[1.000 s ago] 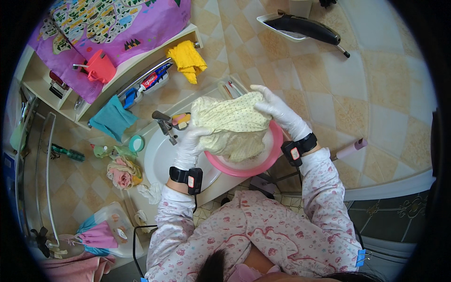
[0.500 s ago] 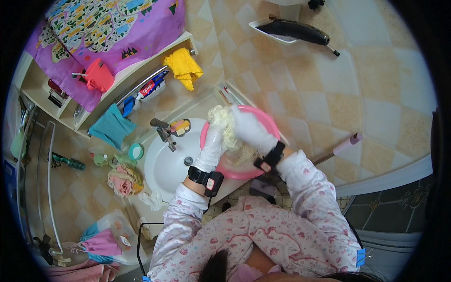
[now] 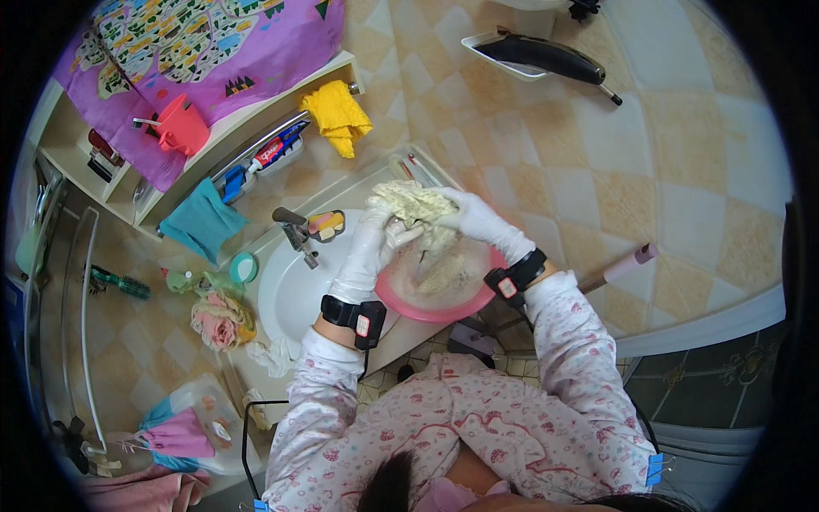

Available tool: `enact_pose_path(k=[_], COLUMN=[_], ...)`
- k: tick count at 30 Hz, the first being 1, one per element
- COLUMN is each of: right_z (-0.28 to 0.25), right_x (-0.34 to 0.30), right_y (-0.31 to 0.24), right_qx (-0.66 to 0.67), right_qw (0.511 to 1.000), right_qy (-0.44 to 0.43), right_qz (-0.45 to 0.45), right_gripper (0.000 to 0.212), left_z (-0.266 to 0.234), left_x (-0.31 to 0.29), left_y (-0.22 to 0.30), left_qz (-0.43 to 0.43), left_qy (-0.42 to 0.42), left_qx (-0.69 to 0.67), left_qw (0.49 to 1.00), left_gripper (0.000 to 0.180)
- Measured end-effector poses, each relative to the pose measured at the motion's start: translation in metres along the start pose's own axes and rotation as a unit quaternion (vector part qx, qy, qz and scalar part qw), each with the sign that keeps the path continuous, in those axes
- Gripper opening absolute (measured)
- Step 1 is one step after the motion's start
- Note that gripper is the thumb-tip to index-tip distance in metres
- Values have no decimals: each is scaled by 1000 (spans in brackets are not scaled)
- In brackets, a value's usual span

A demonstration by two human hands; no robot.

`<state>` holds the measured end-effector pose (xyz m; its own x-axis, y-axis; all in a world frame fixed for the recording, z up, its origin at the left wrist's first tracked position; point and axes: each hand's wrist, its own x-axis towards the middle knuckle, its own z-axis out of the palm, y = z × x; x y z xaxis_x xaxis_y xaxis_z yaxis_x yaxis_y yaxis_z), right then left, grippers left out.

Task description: The person hand washes a small piece of clothing in a pink basin filled with soapy water. They repeatedly agitate and squeeze the fabric, then rinse it under the tap and wring it out.

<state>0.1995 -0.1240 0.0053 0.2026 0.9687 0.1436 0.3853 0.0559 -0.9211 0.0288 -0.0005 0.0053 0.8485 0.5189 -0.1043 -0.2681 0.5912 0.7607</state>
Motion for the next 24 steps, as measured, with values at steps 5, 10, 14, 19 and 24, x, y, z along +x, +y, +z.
enact_pose_path(k=[5, 10, 14, 19, 24], right_z=[-32, -24, 16, 49, 47], right_x=[-4, -1, 2, -2, 7], right_y=[8, 11, -6, -7, 11], right_qx=[153, 256, 220, -216, -174], right_qw=[987, 967, 973, 968, 976], right_qy=[-31, -9, 49, 73, 120], right_qz=[25, -3, -44, -105, -58], right_gripper=[46, 47, 33, 30, 18], left_z=[-21, -15, -1, -16, -28], left_x=[-5, -10, 1, 32, 50], left_y=[24, 20, -16, -57, -79], left_qz=[25, 16, 12, 7, -34], left_qy=[27, -34, 2, 48, 52], left_qx=[0, -95, 17, -70, -123], left_qw=[999, 995, 1000, 996, 990], left_gripper=[37, 41, 37, 34, 32])
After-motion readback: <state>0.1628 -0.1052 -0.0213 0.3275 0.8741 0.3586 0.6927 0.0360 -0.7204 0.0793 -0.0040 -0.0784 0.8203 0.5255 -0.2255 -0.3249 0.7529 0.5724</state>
